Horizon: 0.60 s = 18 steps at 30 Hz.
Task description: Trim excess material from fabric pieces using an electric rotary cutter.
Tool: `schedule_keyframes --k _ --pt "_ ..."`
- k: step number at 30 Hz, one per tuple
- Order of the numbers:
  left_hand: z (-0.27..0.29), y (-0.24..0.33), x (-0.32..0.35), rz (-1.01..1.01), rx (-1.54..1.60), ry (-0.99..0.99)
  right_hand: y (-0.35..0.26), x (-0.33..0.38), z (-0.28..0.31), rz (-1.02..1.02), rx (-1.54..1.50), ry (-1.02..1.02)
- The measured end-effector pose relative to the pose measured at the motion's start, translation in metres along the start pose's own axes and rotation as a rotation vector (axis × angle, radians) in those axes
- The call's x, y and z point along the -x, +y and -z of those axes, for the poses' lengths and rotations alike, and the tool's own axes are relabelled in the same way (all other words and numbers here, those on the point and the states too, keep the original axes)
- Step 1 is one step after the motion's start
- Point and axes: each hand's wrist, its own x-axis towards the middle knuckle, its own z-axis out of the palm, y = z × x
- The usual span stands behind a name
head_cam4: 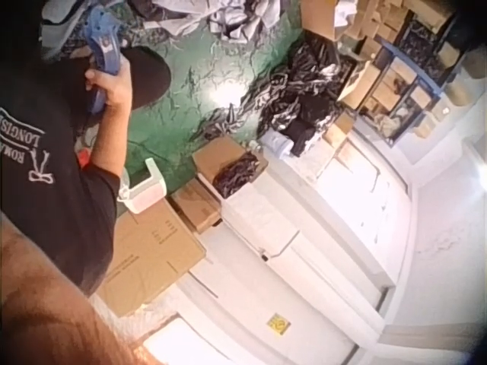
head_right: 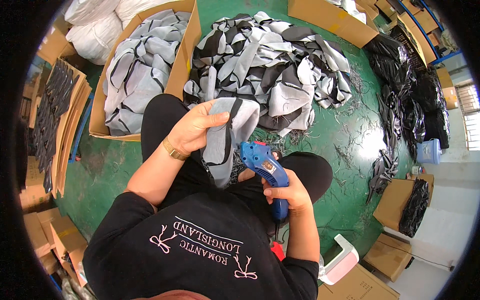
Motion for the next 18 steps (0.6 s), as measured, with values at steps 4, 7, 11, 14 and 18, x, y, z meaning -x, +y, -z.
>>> schedule_keyframes --k 4,7,11,14,18 --pt "-0.001 -0.001 0.000 0.044 0.014 -0.049 -0.002 -0.001 -0.001 -0.030 0.017 0.000" --pt "-0.008 0.000 0.002 0.073 0.044 -0.066 -0.002 -0.001 0.000 -0.014 0.041 -0.027" --pt "-0.008 -0.004 0.002 0.049 0.009 -0.051 0.003 -0.003 0.000 -0.014 0.007 -0.007" --pt "-0.010 -0.005 0.003 0.041 -0.021 -0.059 0.004 -0.003 -0.008 -0.006 -0.027 0.011" --pt "-0.004 -0.010 0.004 -0.037 -0.110 -0.023 0.004 -0.004 -0.016 -0.003 -0.092 0.037"
